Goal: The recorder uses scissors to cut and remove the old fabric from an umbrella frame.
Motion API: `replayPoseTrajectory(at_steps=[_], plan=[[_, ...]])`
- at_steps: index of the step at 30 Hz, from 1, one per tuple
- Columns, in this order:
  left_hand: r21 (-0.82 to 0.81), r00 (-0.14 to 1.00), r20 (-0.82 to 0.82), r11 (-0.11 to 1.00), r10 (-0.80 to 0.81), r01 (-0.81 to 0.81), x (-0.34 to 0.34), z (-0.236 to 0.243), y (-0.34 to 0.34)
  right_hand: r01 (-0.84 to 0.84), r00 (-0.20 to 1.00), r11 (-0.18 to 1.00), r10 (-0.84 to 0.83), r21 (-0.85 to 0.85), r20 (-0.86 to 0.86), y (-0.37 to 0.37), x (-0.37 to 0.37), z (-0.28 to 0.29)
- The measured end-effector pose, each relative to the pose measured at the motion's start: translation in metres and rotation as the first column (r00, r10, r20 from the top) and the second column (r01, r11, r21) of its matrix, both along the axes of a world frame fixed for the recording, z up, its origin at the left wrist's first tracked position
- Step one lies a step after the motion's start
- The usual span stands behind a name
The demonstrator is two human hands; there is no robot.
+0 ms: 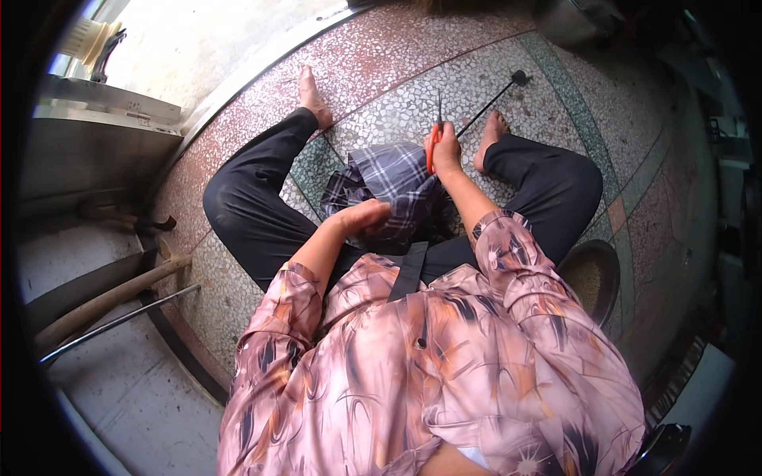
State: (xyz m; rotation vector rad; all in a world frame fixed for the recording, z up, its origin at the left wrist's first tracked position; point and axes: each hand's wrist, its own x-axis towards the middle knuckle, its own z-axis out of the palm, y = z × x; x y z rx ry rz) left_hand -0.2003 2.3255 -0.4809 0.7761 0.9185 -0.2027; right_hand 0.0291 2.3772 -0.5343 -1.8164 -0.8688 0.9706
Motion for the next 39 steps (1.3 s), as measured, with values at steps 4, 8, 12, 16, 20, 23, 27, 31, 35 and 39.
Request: replayPoseTrajectory(at_steps=[4,8,12,16,20,23,27,31,35,39], plan=[[0.300,0.971,0.076,0.934,-0.226,0.194,0.001,0.018,-0.005,0.213,0.964,0.906,-0.136,-0.364,0.227,0.006,0.043,-0.035],[0.354,0.903,-0.056,0.837,-0.427,0.418,0.001,0.030,-0.010,-0.052,0.815,0.765,-0.339,-0.642,-0.470,-0.014,0.062,-0.055],[0.836,0.885,-0.439,0.292,-0.154,0.465,-0.012,0.023,-0.009,-0.179,0.769,0.839,-0.207,-0.514,-0.605,-0.020,0.014,-0.072],[0.983,0.830,0.002,0.151,0.558,-0.104,-0.023,0.027,0.013,-0.232,0.764,0.964,0.097,-0.131,-0.638,-0.026,-0.074,-0.002],[0.973,0.856,-0.145,0.230,0.496,0.031,0.000,0.027,0.032,-0.189,0.645,0.982,0.107,-0.022,-0.756,-0.048,-0.098,0.044],[0.845,0.828,-0.397,0.509,0.395,0.162,0.003,0.005,0.042,-0.337,0.603,0.941,0.208,-0.010,-0.770,-0.056,-0.107,0.017],[0.671,0.763,-0.534,0.732,0.364,0.121,-0.002,-0.018,0.035,-0.360,0.682,0.916,0.130,-0.176,-0.720,-0.055,-0.098,0.005],[0.595,0.747,-0.635,0.741,0.197,0.310,-0.020,-0.050,0.038,-0.119,0.838,0.981,0.017,-0.153,-0.545,-0.013,-0.062,-0.018],[0.533,0.712,-0.668,0.529,-0.217,0.661,0.009,-0.025,0.038,0.147,0.956,0.958,-0.202,-0.247,-0.214,0.019,0.008,-0.073],[0.716,0.789,-0.543,0.333,-0.287,0.614,0.033,-0.002,0.022,0.069,0.694,0.967,-0.224,-0.247,-0.684,0.033,0.022,-0.089]])
